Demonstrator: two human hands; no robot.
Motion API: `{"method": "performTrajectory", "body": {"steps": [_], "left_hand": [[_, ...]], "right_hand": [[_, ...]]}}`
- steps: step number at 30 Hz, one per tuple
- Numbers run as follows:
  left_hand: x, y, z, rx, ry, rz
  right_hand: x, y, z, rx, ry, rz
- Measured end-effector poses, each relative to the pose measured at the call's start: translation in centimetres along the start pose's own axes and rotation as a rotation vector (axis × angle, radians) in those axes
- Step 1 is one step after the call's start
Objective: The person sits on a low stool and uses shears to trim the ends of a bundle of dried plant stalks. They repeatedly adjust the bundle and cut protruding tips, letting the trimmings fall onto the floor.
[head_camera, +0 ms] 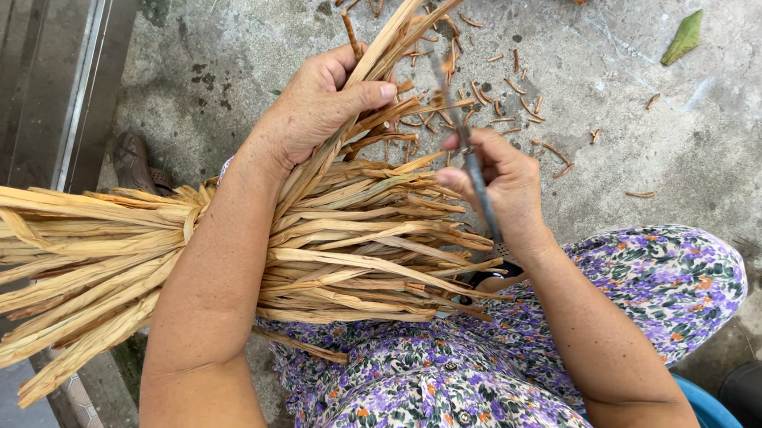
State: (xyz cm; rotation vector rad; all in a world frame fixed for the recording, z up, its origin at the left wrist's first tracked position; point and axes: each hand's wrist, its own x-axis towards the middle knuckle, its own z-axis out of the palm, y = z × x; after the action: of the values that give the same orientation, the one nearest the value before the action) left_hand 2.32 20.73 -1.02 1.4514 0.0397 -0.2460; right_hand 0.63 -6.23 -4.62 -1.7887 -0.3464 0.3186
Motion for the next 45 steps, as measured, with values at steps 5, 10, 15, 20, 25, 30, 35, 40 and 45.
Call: {"method": "performTrajectory", "body": {"steps": [5,10,15,20,25,30,35,40,45], "left_hand": [[-0.8,0.2,-0.4,-0.231,-0.013,0.05],[-1.3,0.8,-0.7,-0.348,-0.015,0.066],[-2.1,1.5,-0.8,-0.256,-0.126,0.066],[-2.2,2.0,-0.5,-0.246,-0.136,-0.04],[-2.2,2.0,-0.3,-0.319,-0.084,-0.112],[-2.0,1.7,-0.5,-0.246,-0.145,-0.083],[-1.8,1.5,-0.8,-0.243,-0.093,-0.073],[-1.6,1.2,-0.3,-0.237,-0.109,-0.083],[-1.6,1.4,0.4,-0.14,-0.166,-0.13]], "right_hand": [[0.4,0.6,-1.2,0.244,0.04,0.085],[0.9,1.2,-1.0,0.312,-0.071,0.149],[1.9,1.4,-1.4,0.329,-0.093,0.158],[2.7,1.4,-2.0,0.368,-0.073,0.173],[3.5,2.2,-2.2,0.431,-0.048,0.15],[3.8,2.2,-2.1,0.424,0.094,0.176],[2.0,1.3,-1.4,0.403,0.098,-0.035],[1.8,0.6,-1.5,0.342,-0.036,-0.149],[2.0,0.5,-1.6,0.291,0.078,-0.073]]}}
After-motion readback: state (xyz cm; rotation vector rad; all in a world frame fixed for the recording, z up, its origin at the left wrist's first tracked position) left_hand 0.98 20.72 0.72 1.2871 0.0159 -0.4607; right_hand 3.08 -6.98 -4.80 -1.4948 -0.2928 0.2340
